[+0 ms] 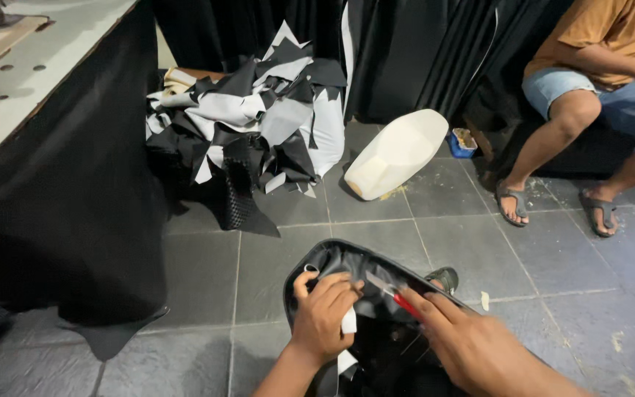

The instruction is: The person staples black fabric onto a black plastic seat base using a pneumatic staple gun. They then use a red utility knife to trim the excess fabric along the edges of the seat.

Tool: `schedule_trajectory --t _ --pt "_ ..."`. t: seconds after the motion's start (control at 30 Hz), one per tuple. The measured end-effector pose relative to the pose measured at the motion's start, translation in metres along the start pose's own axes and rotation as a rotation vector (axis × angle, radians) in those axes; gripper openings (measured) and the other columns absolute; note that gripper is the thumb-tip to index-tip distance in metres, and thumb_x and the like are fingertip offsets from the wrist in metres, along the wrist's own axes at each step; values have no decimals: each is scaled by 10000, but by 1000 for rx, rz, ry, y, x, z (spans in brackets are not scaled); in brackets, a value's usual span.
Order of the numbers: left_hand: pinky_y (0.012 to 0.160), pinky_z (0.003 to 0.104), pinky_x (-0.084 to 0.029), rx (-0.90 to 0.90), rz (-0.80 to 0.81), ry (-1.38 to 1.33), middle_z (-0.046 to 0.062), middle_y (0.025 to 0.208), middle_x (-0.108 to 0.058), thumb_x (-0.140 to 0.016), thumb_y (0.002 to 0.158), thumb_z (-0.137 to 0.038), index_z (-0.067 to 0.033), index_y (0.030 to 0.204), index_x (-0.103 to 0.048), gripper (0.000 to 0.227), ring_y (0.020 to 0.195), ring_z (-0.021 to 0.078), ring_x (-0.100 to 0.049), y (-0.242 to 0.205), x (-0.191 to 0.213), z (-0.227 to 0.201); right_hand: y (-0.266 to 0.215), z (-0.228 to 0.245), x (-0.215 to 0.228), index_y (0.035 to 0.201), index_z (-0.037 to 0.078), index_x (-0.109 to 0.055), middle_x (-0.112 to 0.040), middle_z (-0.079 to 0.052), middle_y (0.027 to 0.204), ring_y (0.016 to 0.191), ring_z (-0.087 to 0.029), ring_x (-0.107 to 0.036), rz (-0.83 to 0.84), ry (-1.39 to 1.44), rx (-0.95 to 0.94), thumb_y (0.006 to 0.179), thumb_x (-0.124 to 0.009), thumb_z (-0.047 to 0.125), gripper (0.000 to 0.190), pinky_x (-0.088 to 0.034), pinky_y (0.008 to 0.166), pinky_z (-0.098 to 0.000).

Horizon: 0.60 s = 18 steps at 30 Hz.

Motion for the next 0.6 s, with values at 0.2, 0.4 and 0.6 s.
schedule_trajectory --t 0.2,0.4,0.6 --pt "913 457 -312 27 -87 -20 6 995 -797 -496 856 -268 -113 960 -742 308 920 221 -730 6 7 -3 16 -6 14 1653 344 -382 -640 57 1111 737 -337 -750 -130 -102 -87 1024 -560 358 654 -646 514 -509" --pt "899 460 -299 70 -55 -99 -13 1035 -823 -503 748 -240 -130 960 -716 320 929 226 -727 2 3 3 28 1 13 1676 309 -359 -621 21 1028 660 -344 -717 -56 -161 -40 1025 -561 347 683 -625 467 -519" --pt "918 462 -298 102 -80 -181 -22 1009 -831 -542 765 -155 -130 901 -730 233 993 230 -746 4 9 6 34 1 14 1664 329 -383 -658 -40 1035 668 -439 -735 -27 -144 -139 1037 -550 371 650 -628 516 -586"
Point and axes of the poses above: each hand's wrist, its own y-axis towards the middle knuckle, its own x-axis out of the back of the hand, z = x × y, the point moved 8 cm from there along y, towards the middle knuckle
